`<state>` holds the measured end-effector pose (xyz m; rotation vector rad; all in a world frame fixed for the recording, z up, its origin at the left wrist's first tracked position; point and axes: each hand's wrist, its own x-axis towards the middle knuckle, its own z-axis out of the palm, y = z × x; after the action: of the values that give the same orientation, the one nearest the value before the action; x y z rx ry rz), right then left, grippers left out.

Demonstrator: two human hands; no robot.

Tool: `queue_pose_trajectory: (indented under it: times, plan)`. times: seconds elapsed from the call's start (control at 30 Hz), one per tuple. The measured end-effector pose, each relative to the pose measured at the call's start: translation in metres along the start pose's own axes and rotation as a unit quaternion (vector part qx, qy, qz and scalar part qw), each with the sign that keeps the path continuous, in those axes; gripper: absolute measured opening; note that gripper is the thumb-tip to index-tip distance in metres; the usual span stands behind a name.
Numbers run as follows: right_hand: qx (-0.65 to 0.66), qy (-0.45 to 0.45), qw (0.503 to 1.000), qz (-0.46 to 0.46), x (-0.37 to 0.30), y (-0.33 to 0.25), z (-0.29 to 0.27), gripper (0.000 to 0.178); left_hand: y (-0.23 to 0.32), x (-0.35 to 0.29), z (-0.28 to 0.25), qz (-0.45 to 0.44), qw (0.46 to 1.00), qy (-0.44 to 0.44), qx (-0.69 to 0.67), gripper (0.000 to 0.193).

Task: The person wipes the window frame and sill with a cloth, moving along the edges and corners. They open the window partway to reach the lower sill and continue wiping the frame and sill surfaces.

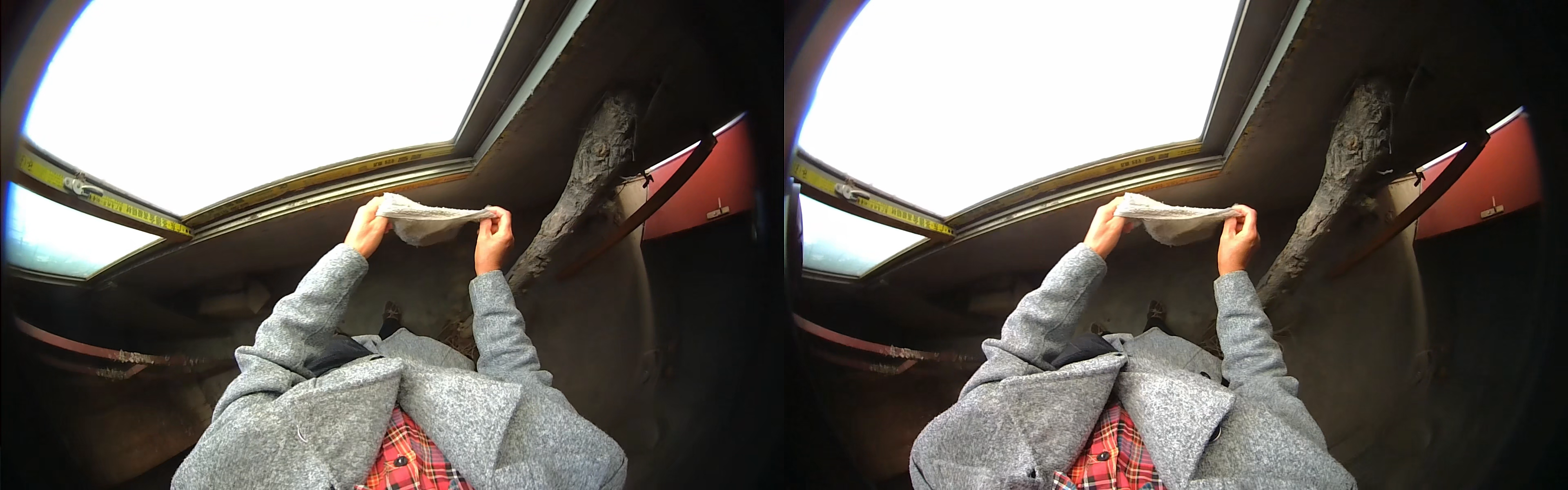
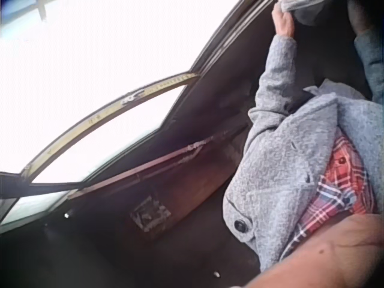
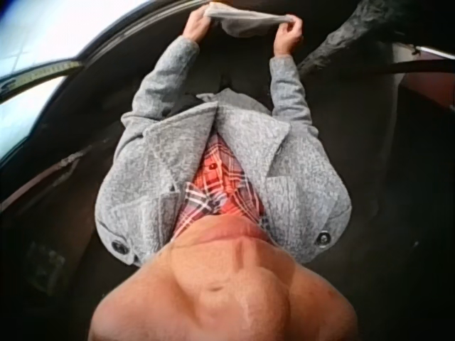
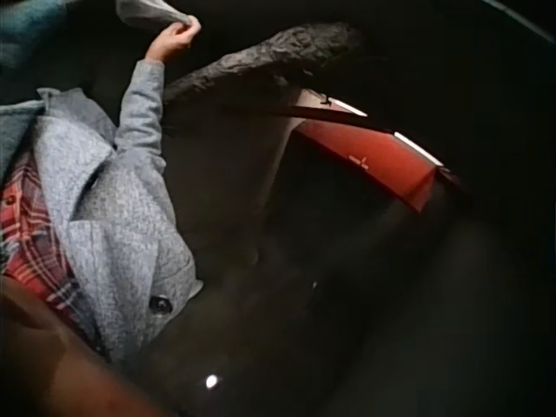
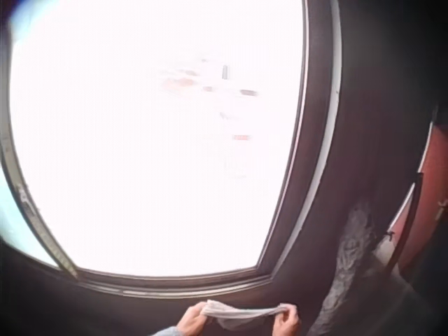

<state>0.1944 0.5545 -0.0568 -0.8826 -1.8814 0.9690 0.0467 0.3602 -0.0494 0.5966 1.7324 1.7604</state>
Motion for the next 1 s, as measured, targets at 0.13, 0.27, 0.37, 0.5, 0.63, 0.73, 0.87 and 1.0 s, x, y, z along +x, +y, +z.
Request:
queue_pose_trajectory:
  times: [0.13,0.27,0.37,0.5,0.63,0.73,0.87,1.0]
  plan:
    - [-0.112,-0.014,0.976,-0.188,0.005,-0.006,0.001,0.05,-0.007,0.02,0.025,0.004,1.0,-0.005,-0.003,0.02]
    - [-0.226,-0.133,0.927,-0.267,0.011,0.013,0.015,0.059,-0.016,0.043,0.039,0.004,0.998,-0.029,0.051,0.023]
    - [-0.27,-0.179,0.912,-0.251,0.026,0.019,0.029,0.06,-0.014,0.056,0.05,-0.005,0.998,-0.037,0.06,0.023]
    - [-0.266,-0.199,0.907,-0.259,0.041,0.02,0.051,0.066,-0.027,0.075,0.05,-0.048,0.997,-0.035,0.055,0.024]
    - [-0.336,-0.21,0.898,-0.19,0.056,0.017,0.072,0.076,-0.03,0.09,0.05,0.012,0.998,-0.04,0.052,0.024]
    - [-0.405,-0.253,0.871,-0.12,0.06,0.006,0.084,0.077,-0.026,0.097,0.05,-0.031,0.997,-0.038,0.066,0.024]
    - [-0.42,-0.259,0.865,-0.091,0.062,-0.001,0.089,0.08,-0.035,0.111,0.044,-0.078,0.986,-0.038,0.141,0.024]
    - [-0.381,-0.244,0.889,-0.073,0.07,-0.006,0.089,0.082,-0.057,0.109,0.051,0.006,0.966,0.072,0.25,0.022]
